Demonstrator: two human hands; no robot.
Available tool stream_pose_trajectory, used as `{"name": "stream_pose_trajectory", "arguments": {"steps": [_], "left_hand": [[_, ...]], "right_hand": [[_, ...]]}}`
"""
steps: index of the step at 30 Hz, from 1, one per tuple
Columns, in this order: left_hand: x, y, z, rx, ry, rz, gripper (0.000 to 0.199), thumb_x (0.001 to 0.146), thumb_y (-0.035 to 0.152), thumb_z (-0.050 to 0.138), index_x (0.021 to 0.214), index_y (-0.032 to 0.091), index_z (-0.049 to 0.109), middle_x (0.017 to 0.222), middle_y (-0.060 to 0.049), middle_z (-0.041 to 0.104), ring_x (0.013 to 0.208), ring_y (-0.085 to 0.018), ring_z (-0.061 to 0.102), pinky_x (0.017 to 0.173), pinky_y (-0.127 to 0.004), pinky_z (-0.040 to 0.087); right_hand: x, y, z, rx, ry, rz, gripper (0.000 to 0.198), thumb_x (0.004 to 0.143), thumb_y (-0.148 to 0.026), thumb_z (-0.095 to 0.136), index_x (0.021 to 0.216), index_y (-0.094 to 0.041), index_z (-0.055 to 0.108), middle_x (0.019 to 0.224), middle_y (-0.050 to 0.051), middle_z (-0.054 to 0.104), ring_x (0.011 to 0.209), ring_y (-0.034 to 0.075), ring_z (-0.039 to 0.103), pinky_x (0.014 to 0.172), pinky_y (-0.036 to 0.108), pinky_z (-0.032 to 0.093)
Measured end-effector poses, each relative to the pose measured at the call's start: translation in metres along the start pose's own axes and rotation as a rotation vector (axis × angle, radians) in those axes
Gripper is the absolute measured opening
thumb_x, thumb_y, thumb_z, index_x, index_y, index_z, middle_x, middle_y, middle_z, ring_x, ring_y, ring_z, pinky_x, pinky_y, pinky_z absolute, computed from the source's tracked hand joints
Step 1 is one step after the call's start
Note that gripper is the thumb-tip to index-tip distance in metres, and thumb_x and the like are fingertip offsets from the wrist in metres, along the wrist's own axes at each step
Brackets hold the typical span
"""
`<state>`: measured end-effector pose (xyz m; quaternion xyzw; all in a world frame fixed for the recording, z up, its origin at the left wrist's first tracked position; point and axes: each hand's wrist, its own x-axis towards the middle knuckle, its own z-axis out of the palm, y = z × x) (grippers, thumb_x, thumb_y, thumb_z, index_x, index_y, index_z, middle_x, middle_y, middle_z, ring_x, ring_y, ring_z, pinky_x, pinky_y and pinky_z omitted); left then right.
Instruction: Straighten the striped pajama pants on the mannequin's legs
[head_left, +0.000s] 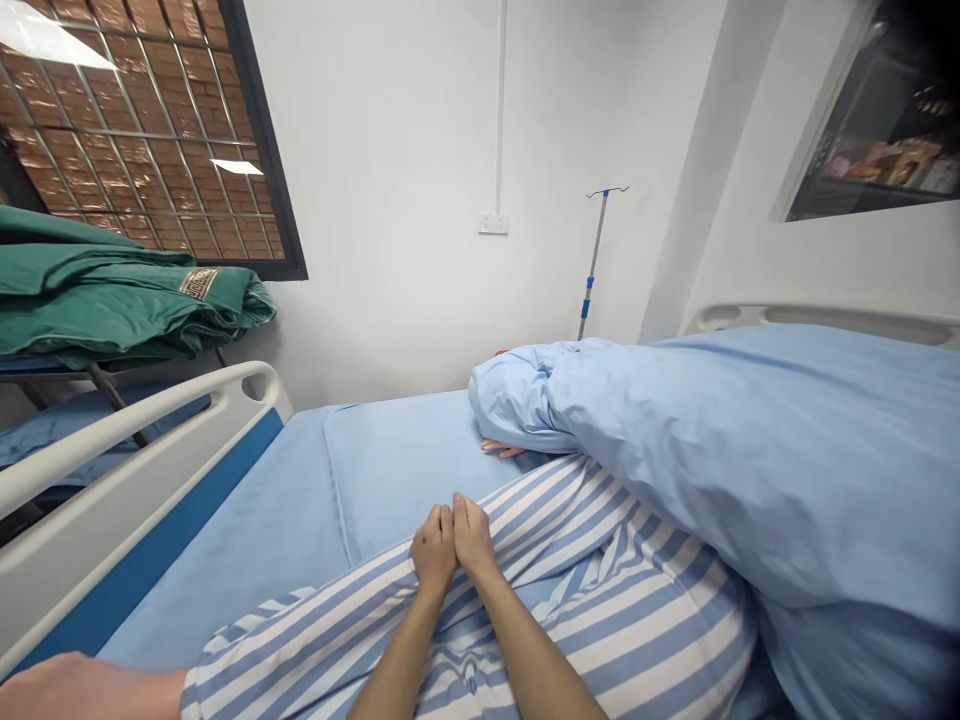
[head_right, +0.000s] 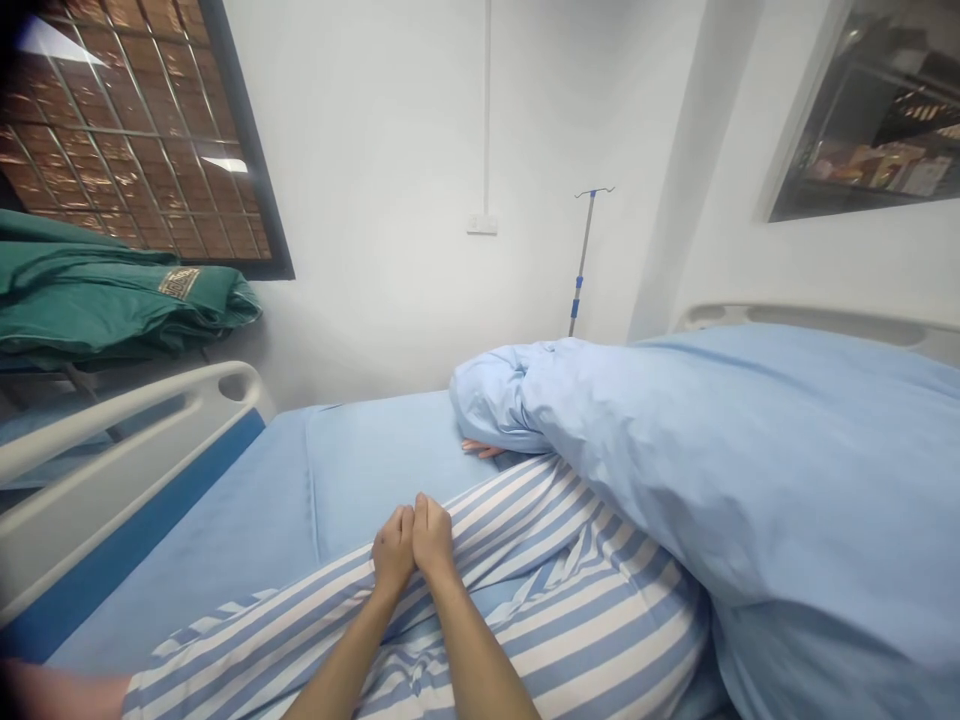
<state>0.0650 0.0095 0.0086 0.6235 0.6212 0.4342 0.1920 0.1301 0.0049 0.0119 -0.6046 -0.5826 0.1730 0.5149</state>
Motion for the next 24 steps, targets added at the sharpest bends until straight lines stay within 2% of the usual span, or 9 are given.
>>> {"name": "stream_pose_trajectory", "arguments": {"steps": [4,8,12,16,21,24], "left_hand": [[-0.004,-0.009,0.004,0.122,-0.068,0.108,0.029,0.08,0.03,0.025,0.06,0.02,0.043,0.054,0.001,0.048,0.052,-0.01,0.041,0.052,-0.022,0.021],[-0.003,-0.01,0.004,0.18,-0.07,0.15,0.028,0.081,0.029,0.026,0.061,0.02,0.044,0.055,0.001,0.05,0.053,-0.011,0.043,0.052,-0.022,0.019],[-0.006,-0.011,0.006,0.189,-0.066,0.16,0.028,0.08,0.03,0.028,0.06,0.02,0.044,0.052,0.002,0.048,0.051,-0.01,0.041,0.051,-0.022,0.018],[-0.007,-0.009,0.002,0.067,-0.087,0.162,0.029,0.079,0.031,0.028,0.056,0.019,0.04,0.05,0.003,0.045,0.05,-0.009,0.038,0.052,-0.021,0.021],[0.004,0.011,-0.003,-0.28,-0.073,0.026,0.035,0.079,0.036,0.024,0.05,0.019,0.033,0.044,0.004,0.037,0.046,-0.009,0.037,0.05,-0.021,0.028],[0.006,0.018,0.006,-0.294,-0.005,0.008,0.034,0.079,0.035,0.024,0.051,0.019,0.033,0.046,0.004,0.038,0.047,-0.009,0.037,0.051,-0.021,0.028]], "right_hand": [[0.003,-0.004,-0.009,-0.046,-0.045,-0.021,0.044,0.084,-0.039,0.016,0.055,-0.019,0.043,0.051,0.0,0.048,0.05,0.011,0.041,0.049,0.022,0.028],[0.015,-0.005,-0.026,-0.16,-0.14,-0.152,0.045,0.085,-0.038,0.018,0.056,-0.018,0.045,0.051,-0.001,0.048,0.05,0.01,0.041,0.05,0.022,0.026],[0.02,0.004,-0.031,-0.255,-0.1,-0.16,0.046,0.086,-0.036,0.014,0.06,-0.018,0.048,0.053,0.0,0.049,0.051,0.01,0.041,0.051,0.022,0.024],[0.014,0.01,-0.023,-0.312,-0.134,-0.193,0.043,0.086,-0.035,0.017,0.064,-0.018,0.049,0.053,0.0,0.049,0.05,0.01,0.041,0.051,0.023,0.022],[0.014,0.009,-0.023,-0.253,-0.114,-0.182,0.043,0.087,-0.033,0.017,0.064,-0.017,0.05,0.055,0.001,0.051,0.053,0.01,0.043,0.053,0.022,0.024],[0.015,0.011,-0.025,-0.2,-0.102,-0.161,0.043,0.086,-0.032,0.017,0.063,-0.017,0.05,0.054,0.0,0.05,0.051,0.009,0.043,0.052,0.021,0.024]]}}
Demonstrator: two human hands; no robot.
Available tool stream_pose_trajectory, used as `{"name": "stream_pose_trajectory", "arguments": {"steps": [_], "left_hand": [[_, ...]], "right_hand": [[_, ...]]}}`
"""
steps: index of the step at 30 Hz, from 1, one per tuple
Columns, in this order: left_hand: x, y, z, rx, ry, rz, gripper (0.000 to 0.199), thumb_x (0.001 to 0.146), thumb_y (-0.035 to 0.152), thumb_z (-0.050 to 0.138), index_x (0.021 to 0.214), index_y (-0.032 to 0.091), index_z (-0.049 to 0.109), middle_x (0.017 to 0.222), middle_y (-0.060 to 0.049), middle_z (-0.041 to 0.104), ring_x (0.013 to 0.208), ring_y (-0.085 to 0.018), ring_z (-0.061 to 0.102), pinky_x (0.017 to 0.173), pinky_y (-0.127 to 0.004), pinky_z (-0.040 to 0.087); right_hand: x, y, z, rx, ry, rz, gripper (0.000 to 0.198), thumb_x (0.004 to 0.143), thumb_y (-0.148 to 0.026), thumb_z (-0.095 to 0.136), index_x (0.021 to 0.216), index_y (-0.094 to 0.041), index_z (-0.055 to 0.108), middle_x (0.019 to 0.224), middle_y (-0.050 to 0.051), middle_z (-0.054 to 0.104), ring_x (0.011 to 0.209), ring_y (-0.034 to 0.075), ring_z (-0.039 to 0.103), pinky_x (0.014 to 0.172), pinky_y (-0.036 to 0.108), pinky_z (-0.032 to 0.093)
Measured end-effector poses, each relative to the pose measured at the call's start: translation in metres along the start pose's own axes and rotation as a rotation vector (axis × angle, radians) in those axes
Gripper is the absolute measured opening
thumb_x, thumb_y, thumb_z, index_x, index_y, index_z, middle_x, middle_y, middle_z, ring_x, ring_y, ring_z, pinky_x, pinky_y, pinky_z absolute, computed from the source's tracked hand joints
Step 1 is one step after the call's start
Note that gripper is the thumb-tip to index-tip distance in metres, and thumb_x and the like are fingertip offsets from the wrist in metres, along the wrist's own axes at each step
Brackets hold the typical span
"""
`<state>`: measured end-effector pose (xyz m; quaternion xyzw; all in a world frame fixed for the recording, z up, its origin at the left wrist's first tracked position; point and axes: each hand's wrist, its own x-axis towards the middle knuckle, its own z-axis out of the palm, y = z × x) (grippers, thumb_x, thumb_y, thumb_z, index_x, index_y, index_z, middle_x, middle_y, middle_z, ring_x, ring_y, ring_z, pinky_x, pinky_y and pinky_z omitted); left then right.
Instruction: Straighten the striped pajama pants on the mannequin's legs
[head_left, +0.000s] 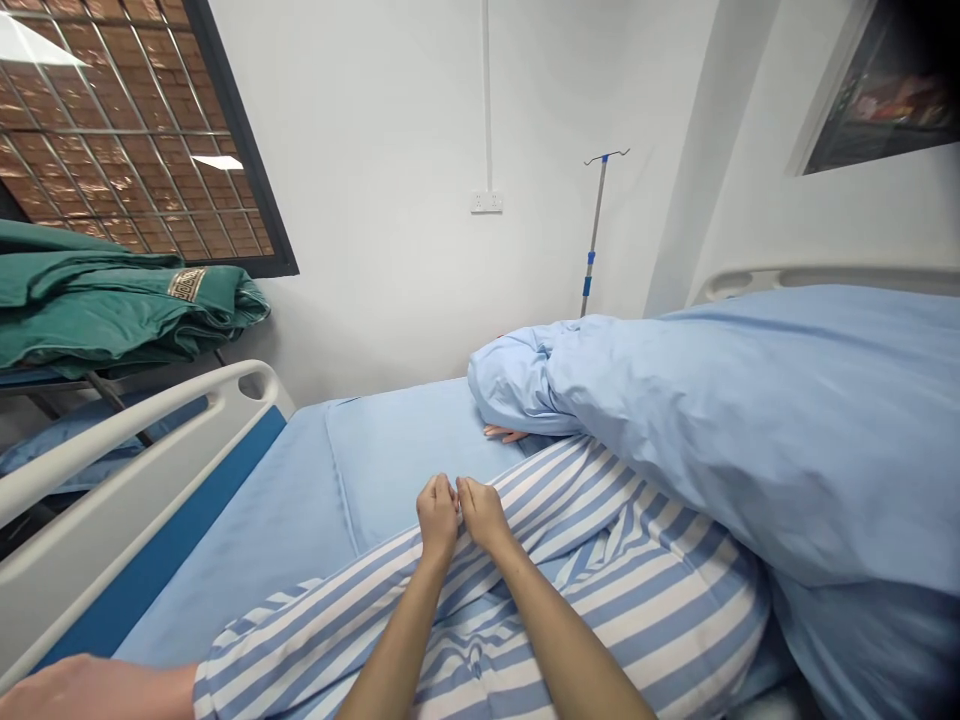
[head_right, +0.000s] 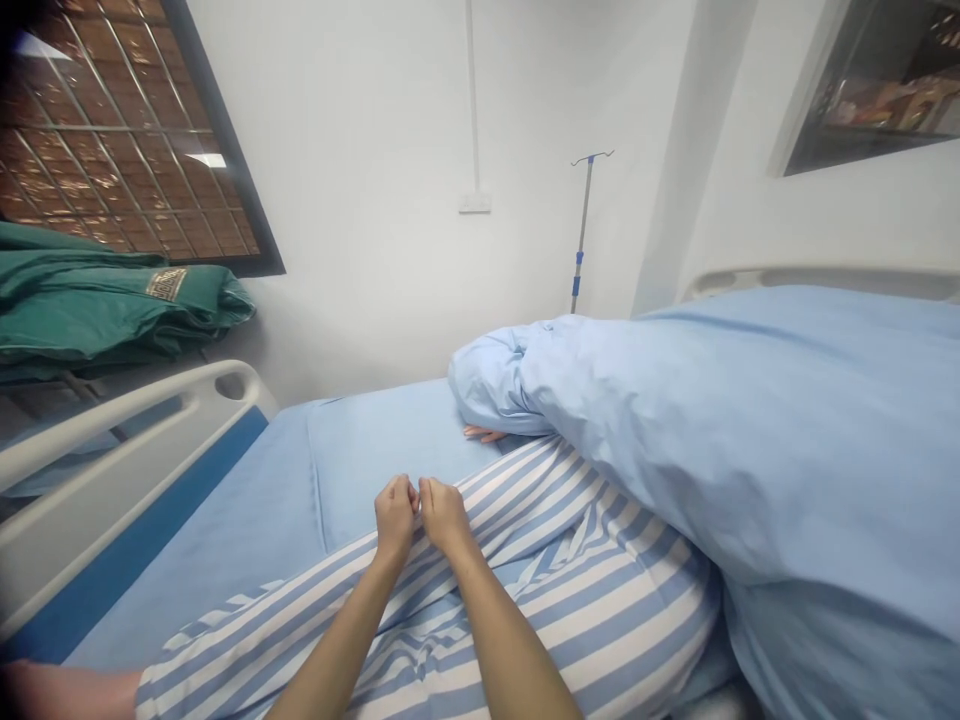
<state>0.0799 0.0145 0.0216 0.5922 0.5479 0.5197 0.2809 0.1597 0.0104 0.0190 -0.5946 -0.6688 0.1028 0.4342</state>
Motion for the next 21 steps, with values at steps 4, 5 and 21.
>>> {"name": "stream_pose_trajectory", "arguments": {"steps": [4,5,21], "left_hand": [[-0.008,-0.011,0.013,0.258,0.049,0.027,0.029,0.079,0.031,0.027,0.055,0.019,0.038,0.049,0.004,0.041,0.048,-0.008,0.033,0.051,-0.021,0.022],[-0.01,-0.014,0.014,0.291,0.04,0.031,0.028,0.079,0.031,0.028,0.056,0.019,0.038,0.049,0.004,0.041,0.048,-0.008,0.033,0.051,-0.021,0.021],[-0.014,-0.01,0.009,0.033,-0.034,0.024,0.034,0.078,0.035,0.028,0.05,0.019,0.036,0.043,0.005,0.04,0.045,-0.008,0.039,0.052,-0.021,0.03]], "right_hand": [[-0.002,0.001,0.003,0.032,0.059,0.047,0.043,0.086,-0.032,0.016,0.062,-0.017,0.049,0.052,-0.001,0.048,0.049,0.009,0.041,0.05,0.021,0.024],[-0.003,0.001,0.004,0.026,0.064,0.048,0.043,0.086,-0.032,0.016,0.063,-0.018,0.049,0.052,-0.001,0.048,0.049,0.009,0.041,0.05,0.021,0.024],[0.007,0.015,-0.011,-0.203,0.014,-0.072,0.04,0.087,-0.027,0.019,0.063,-0.017,0.05,0.056,0.0,0.052,0.054,0.009,0.043,0.054,0.022,0.023]]}}
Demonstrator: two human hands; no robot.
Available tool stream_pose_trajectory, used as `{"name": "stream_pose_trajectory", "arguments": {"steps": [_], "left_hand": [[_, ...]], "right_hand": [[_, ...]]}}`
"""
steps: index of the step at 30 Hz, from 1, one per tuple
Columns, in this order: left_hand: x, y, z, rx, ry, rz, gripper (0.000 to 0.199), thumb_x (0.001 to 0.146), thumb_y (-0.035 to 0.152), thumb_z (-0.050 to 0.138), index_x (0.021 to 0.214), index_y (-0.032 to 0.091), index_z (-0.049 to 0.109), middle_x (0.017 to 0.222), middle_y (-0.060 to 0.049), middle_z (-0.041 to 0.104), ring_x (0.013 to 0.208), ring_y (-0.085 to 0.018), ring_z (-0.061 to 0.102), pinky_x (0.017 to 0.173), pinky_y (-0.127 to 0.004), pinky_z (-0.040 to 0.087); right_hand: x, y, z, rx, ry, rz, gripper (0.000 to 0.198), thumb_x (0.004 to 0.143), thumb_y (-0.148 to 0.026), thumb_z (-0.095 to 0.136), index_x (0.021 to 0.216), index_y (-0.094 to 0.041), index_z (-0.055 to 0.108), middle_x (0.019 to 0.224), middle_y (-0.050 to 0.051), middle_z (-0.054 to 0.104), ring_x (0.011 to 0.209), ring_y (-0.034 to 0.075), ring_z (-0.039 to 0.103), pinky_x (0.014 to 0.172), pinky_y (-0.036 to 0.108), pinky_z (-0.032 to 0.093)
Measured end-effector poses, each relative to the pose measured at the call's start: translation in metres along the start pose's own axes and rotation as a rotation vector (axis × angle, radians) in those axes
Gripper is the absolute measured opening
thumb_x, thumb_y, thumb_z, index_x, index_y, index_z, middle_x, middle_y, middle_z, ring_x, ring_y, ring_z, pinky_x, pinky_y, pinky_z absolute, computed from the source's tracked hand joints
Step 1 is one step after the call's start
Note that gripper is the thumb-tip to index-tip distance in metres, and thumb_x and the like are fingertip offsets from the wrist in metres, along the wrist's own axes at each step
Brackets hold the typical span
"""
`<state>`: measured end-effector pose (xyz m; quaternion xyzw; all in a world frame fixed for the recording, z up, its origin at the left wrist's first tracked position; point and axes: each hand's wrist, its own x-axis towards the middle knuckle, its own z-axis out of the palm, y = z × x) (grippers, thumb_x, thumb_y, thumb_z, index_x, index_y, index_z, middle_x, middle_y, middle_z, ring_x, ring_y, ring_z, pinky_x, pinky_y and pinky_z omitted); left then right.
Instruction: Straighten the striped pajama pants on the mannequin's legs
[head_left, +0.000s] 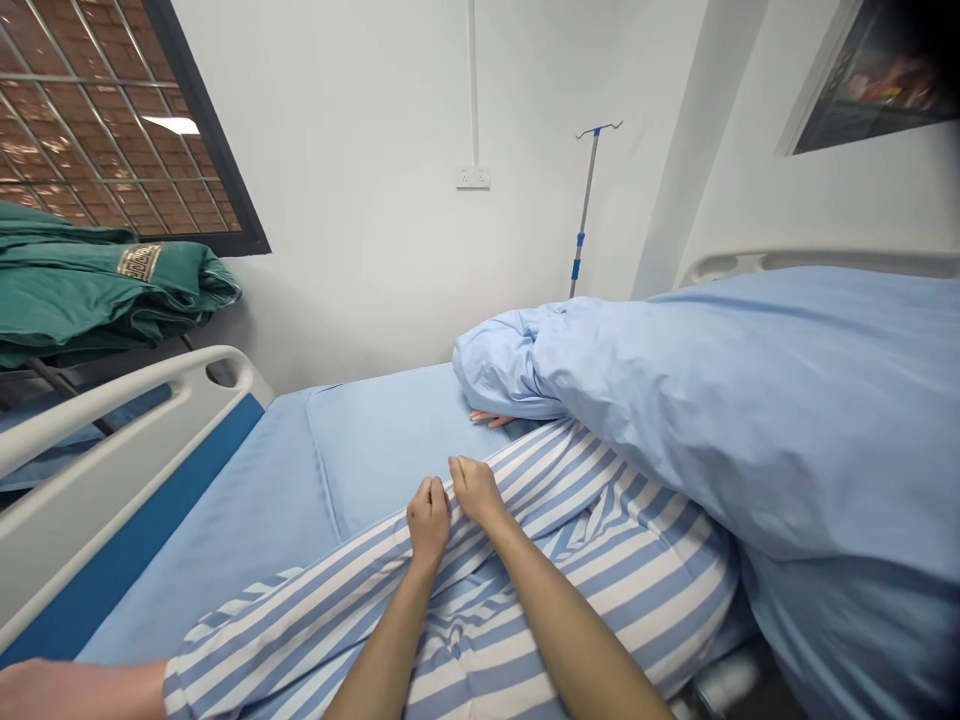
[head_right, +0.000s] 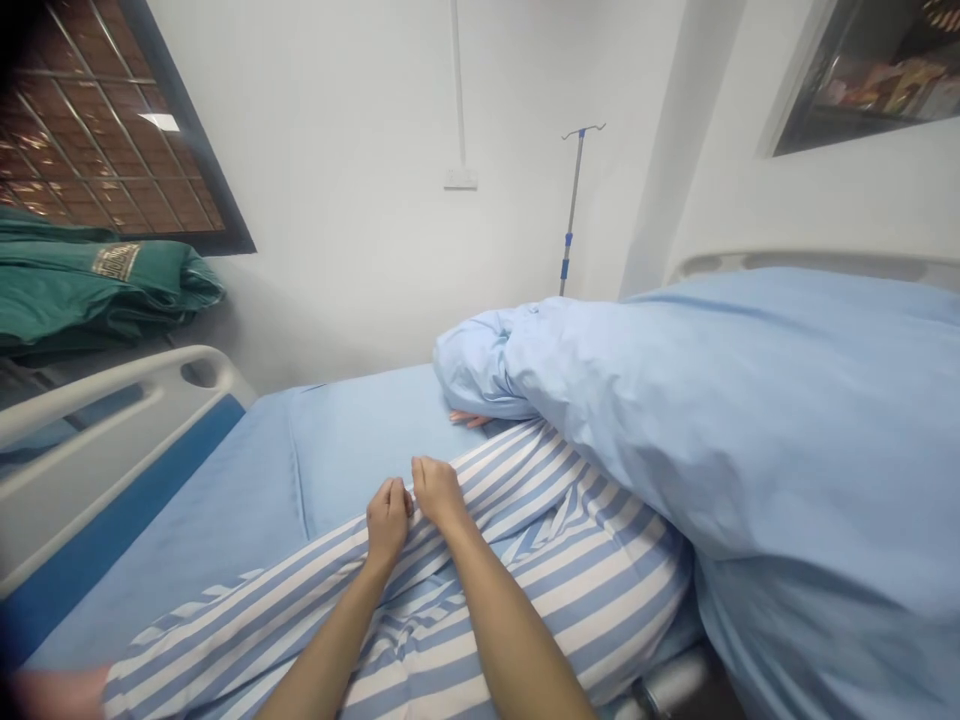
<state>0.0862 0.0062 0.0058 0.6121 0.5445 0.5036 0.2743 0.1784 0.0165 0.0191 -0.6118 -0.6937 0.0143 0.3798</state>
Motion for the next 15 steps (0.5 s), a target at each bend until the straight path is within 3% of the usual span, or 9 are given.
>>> {"name": "stream_pose_trajectory", "arguments": {"steps": [6,11,15], "left_hand": [[0.013,0.019,0.011,-0.245,0.084,-0.096,0.032,0.076,0.036,0.03,0.049,0.019,0.034,0.042,0.005,0.037,0.042,-0.008,0.037,0.046,-0.021,0.03],[0.01,0.009,0.019,0.128,0.186,-0.062,0.033,0.076,0.035,0.031,0.049,0.018,0.035,0.044,0.004,0.038,0.046,-0.008,0.033,0.049,-0.021,0.023],[0.005,0.002,0.017,0.227,0.123,0.007,0.031,0.078,0.033,0.029,0.052,0.018,0.036,0.046,0.004,0.038,0.048,-0.008,0.032,0.05,-0.021,0.021]], "right_hand": [[0.0,0.002,-0.002,0.053,0.046,-0.001,0.041,0.087,-0.026,0.019,0.06,-0.017,0.048,0.055,0.0,0.051,0.053,0.009,0.043,0.053,0.021,0.024],[-0.002,0.003,0.001,0.091,0.056,0.033,0.042,0.087,-0.028,0.018,0.061,-0.017,0.048,0.053,-0.001,0.049,0.05,0.009,0.04,0.051,0.021,0.023],[0.006,0.001,-0.008,0.105,-0.044,-0.016,0.041,0.086,-0.03,0.022,0.059,-0.017,0.049,0.052,-0.001,0.049,0.049,0.009,0.039,0.05,0.021,0.023]]}}
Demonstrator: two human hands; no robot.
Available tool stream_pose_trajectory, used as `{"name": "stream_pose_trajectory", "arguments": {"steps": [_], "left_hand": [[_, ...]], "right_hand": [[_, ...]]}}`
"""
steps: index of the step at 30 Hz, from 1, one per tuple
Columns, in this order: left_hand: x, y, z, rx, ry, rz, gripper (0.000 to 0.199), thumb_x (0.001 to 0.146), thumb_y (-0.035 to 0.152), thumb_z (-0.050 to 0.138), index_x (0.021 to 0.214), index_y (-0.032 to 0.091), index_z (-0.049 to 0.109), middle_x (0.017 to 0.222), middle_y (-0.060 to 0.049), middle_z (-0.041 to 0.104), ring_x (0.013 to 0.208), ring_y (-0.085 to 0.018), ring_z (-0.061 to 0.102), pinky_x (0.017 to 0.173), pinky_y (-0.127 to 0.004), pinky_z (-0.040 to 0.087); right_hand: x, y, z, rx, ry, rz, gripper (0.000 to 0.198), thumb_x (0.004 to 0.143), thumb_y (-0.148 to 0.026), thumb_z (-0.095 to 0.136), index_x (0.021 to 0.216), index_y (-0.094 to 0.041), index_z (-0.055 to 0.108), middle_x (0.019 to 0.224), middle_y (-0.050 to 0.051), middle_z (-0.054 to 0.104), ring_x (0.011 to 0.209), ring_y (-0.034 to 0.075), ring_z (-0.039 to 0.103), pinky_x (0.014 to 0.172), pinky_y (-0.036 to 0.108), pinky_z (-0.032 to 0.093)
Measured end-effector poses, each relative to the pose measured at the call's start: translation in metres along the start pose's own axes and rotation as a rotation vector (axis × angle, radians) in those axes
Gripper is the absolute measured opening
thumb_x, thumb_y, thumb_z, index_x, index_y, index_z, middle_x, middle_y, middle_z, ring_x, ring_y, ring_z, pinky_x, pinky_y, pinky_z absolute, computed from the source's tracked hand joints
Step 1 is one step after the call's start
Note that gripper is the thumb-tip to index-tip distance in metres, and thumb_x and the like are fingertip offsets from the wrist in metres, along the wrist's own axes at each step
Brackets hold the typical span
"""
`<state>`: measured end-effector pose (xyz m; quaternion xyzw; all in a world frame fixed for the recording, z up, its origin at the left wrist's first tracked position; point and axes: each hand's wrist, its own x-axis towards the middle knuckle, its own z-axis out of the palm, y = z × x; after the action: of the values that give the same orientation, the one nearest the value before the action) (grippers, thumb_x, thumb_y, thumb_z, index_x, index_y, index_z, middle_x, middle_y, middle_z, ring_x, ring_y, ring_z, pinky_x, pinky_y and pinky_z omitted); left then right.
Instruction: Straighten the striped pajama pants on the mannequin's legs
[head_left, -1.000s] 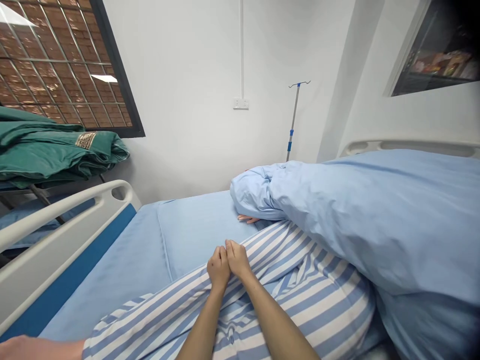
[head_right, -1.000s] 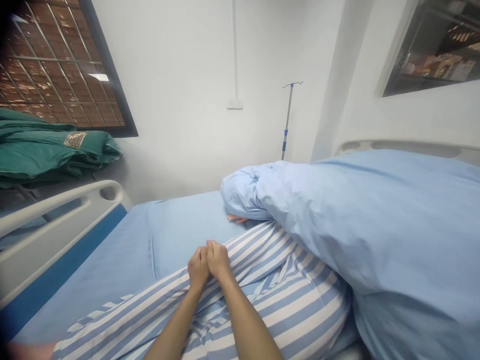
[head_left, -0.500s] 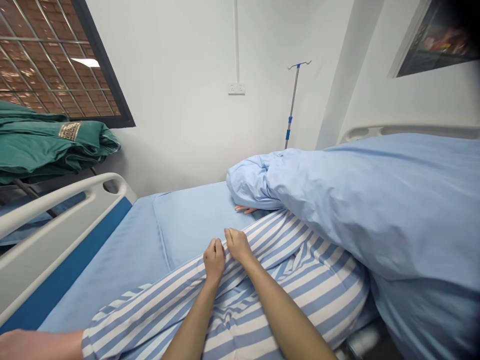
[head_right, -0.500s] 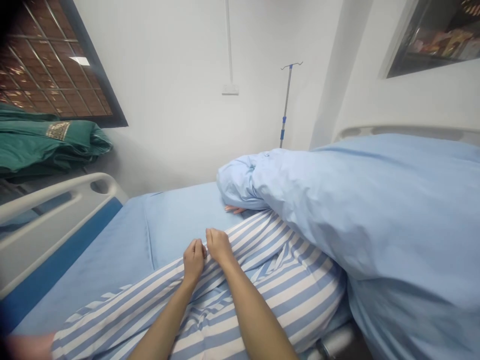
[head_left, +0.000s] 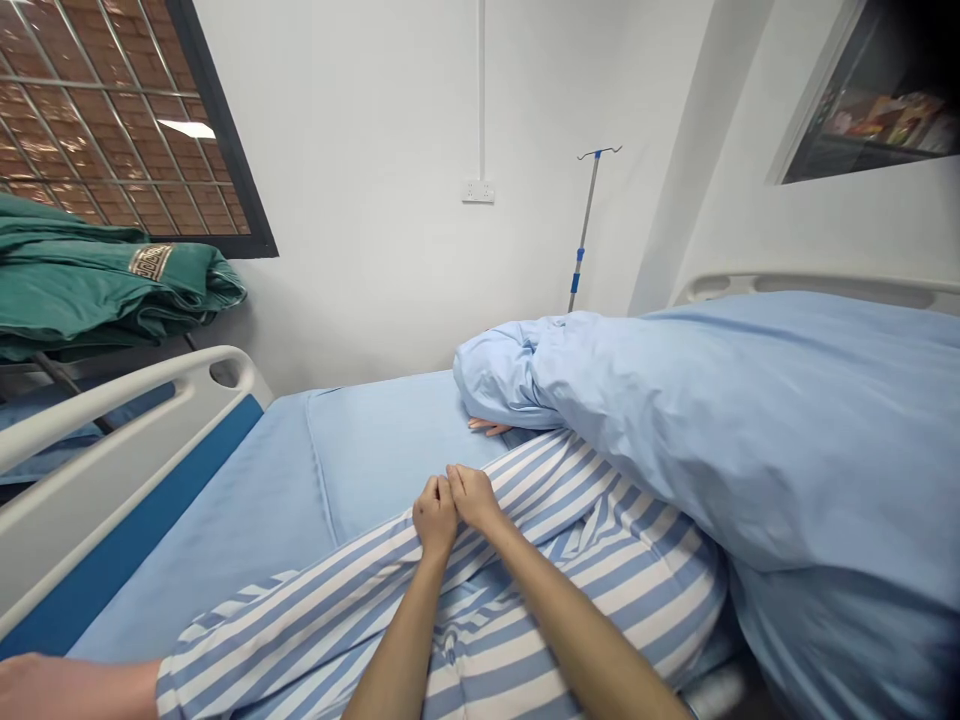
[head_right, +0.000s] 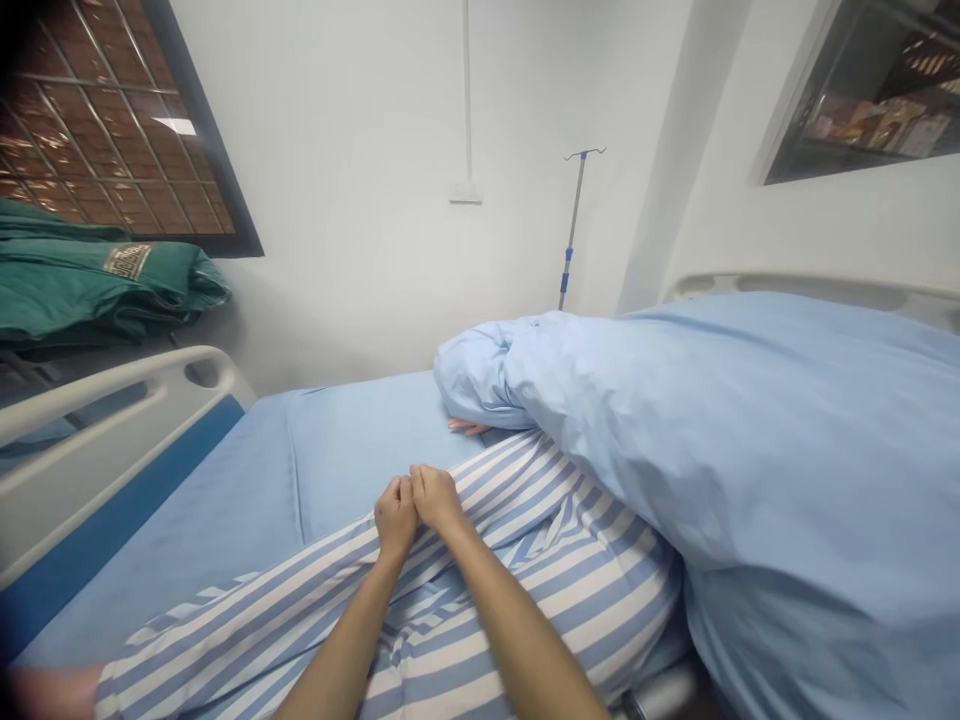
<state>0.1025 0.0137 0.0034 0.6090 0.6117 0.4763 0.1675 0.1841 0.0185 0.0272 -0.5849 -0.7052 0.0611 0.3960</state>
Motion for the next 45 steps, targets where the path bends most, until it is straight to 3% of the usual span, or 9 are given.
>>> {"name": "stream_pose_trajectory", "arguments": {"steps": [3,6,11,21,28,36,41,45], "left_hand": [[0.0,0.001,-0.001,0.035,-0.014,0.021,0.031,0.079,0.033,0.028,0.053,0.018,0.036,0.047,0.004,0.039,0.048,-0.008,0.031,0.05,-0.021,0.02],[0.001,0.003,0.001,0.078,-0.006,-0.002,0.031,0.079,0.033,0.028,0.052,0.018,0.036,0.047,0.004,0.038,0.048,-0.008,0.03,0.05,-0.022,0.019],[-0.001,0.003,0.001,0.027,-0.032,0.006,0.031,0.079,0.033,0.028,0.052,0.018,0.036,0.047,0.004,0.039,0.049,-0.008,0.033,0.051,-0.021,0.022],[0.016,0.029,0.014,-0.337,0.007,-0.106,0.028,0.074,0.03,0.029,0.049,0.019,0.034,0.044,0.004,0.038,0.046,-0.009,0.037,0.049,-0.021,0.027],[-0.005,0.021,0.024,0.009,0.044,0.02,0.029,0.078,0.032,0.03,0.053,0.019,0.036,0.047,0.004,0.038,0.047,-0.009,0.03,0.05,-0.022,0.019],[-0.007,0.023,0.024,0.064,0.02,0.043,0.031,0.08,0.031,0.026,0.053,0.019,0.036,0.048,0.003,0.04,0.049,-0.01,0.033,0.051,-0.023,0.02],[-0.008,0.025,0.021,-0.06,0.017,0.014,0.031,0.079,0.03,0.029,0.05,0.019,0.033,0.047,0.003,0.039,0.048,-0.009,0.034,0.051,-0.022,0.024],[-0.001,0.042,0.019,-0.383,-0.028,-0.018,0.032,0.079,0.031,0.027,0.049,0.019,0.032,0.043,0.004,0.038,0.043,-0.007,0.037,0.049,-0.02,0.029]], "right_hand": [[0.01,0.002,-0.016,0.053,-0.092,-0.056,0.043,0.086,-0.032,0.021,0.055,-0.017,0.048,0.05,-0.001,0.047,0.048,0.008,0.039,0.049,0.02,0.023],[0.012,0.006,-0.025,0.063,-0.019,0.012,0.047,0.087,-0.032,0.015,0.058,-0.016,0.048,0.052,-0.001,0.048,0.051,0.008,0.042,0.05,0.02,0.024],[-0.003,0.013,-0.011,-0.051,-0.054,-0.003,0.041,0.086,-0.033,0.021,0.063,-0.017,0.051,0.054,0.0,0.051,0.051,0.009,0.043,0.051,0.021,0.023],[-0.003,0.015,-0.01,0.065,0.008,0.069,0.042,0.087,-0.032,0.019,0.063,-0.017,0.051,0.056,0.0,0.053,0.054,0.009,0.045,0.052,0.02,0.026],[-0.003,0.016,-0.009,0.12,0.071,0.141,0.044,0.085,-0.036,0.019,0.057,-0.017,0.046,0.051,-0.001,0.047,0.049,0.009,0.039,0.049,0.02,0.025],[0.01,0.02,-0.03,0.089,0.063,0.09,0.046,0.085,-0.037,0.021,0.054,-0.016,0.047,0.051,0.0,0.048,0.049,0.009,0.04,0.05,0.021,0.024],[0.003,0.035,-0.019,0.025,0.128,0.19,0.045,0.085,-0.038,0.022,0.056,-0.017,0.049,0.051,0.0,0.049,0.049,0.01,0.039,0.05,0.022,0.022],[0.003,0.037,-0.015,0.057,0.124,0.199,0.046,0.085,-0.038,0.02,0.056,-0.017,0.049,0.051,0.0,0.049,0.05,0.01,0.041,0.05,0.021,0.023]]}}
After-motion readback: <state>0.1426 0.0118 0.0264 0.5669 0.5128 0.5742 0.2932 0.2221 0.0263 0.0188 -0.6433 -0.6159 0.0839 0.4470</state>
